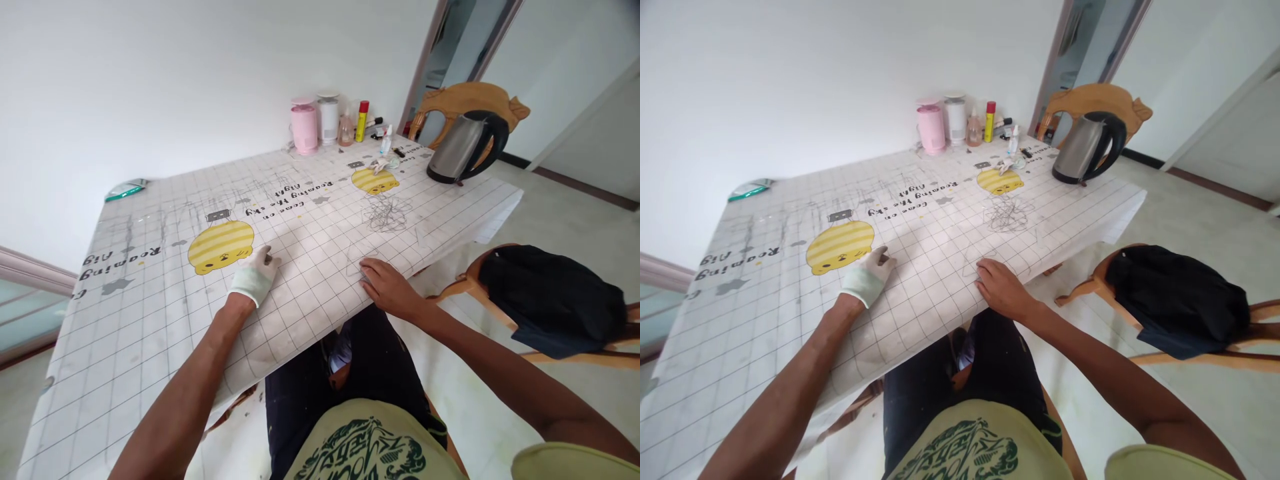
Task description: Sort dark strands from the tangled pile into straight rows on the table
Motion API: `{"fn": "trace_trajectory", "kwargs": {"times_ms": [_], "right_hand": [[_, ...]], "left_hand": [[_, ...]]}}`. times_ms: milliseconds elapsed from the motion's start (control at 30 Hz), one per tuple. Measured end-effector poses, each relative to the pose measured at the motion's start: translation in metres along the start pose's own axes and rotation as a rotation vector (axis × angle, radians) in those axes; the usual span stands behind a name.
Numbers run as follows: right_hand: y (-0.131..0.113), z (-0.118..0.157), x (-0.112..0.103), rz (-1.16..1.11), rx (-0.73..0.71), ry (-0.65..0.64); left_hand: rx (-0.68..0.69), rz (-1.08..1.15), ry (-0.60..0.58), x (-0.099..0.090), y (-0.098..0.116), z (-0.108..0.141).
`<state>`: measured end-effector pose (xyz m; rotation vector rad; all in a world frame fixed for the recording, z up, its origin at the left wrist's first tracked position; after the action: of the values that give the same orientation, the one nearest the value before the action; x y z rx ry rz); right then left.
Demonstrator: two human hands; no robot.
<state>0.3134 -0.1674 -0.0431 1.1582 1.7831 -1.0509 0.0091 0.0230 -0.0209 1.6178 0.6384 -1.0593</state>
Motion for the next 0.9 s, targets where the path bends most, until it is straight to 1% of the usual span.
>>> {"fn": "trace_trajectory", "kwargs": {"times_ms": [133,300,500,600,667,733,800,867,900], "right_hand": [[-0.006,0.002,-0.002,-0.012,-0.008,0.002],[-0.01,0.014,0.006,0.031,-0.026,0.008],[-0.006,0.024,0.014,0.064,-0.103,0.08],[-0.005,0.024,0.013,0.08,-0.129,0.095],[-0.004,0.024,0.013,0.079,-0.127,0.089],[-0.004,0.026,0.014,0.069,-0.134,0.072],[-0.003,0.029,0.016,0.055,-0.145,0.058],[-0.002,0.031,0.019,0.044,-0.148,0.056],[-0.001,0.032,0.02,0.043,-0.147,0.059]], "left_hand": [[0.015,-0.02,0.01,-0.002,0.002,0.001],[0.01,-0.011,0.009,-0.002,0.003,0.002],[0.02,-0.02,0.007,-0.003,0.0,0.0],[0.03,-0.014,0.02,-0.002,0.004,0.004],[0.076,-0.005,0.02,0.003,0.014,0.009],[0.184,-0.009,-0.014,0.013,0.031,0.014],[0.346,-0.041,-0.099,0.027,0.055,0.016],[0.502,-0.098,-0.232,0.044,0.082,0.012],[0.562,-0.135,-0.277,0.052,0.094,0.009]]}}
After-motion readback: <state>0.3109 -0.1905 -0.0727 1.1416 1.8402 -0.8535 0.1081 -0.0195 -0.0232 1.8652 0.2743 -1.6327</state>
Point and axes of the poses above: each hand's wrist, its own z-axis away from the middle knuckle, its own x-axis out of the palm, y = z × x, the point moved 2 cm from there along -z, towards the middle knuckle, and after that the axes turned 5 degrees about x, right-handed, at the moved point
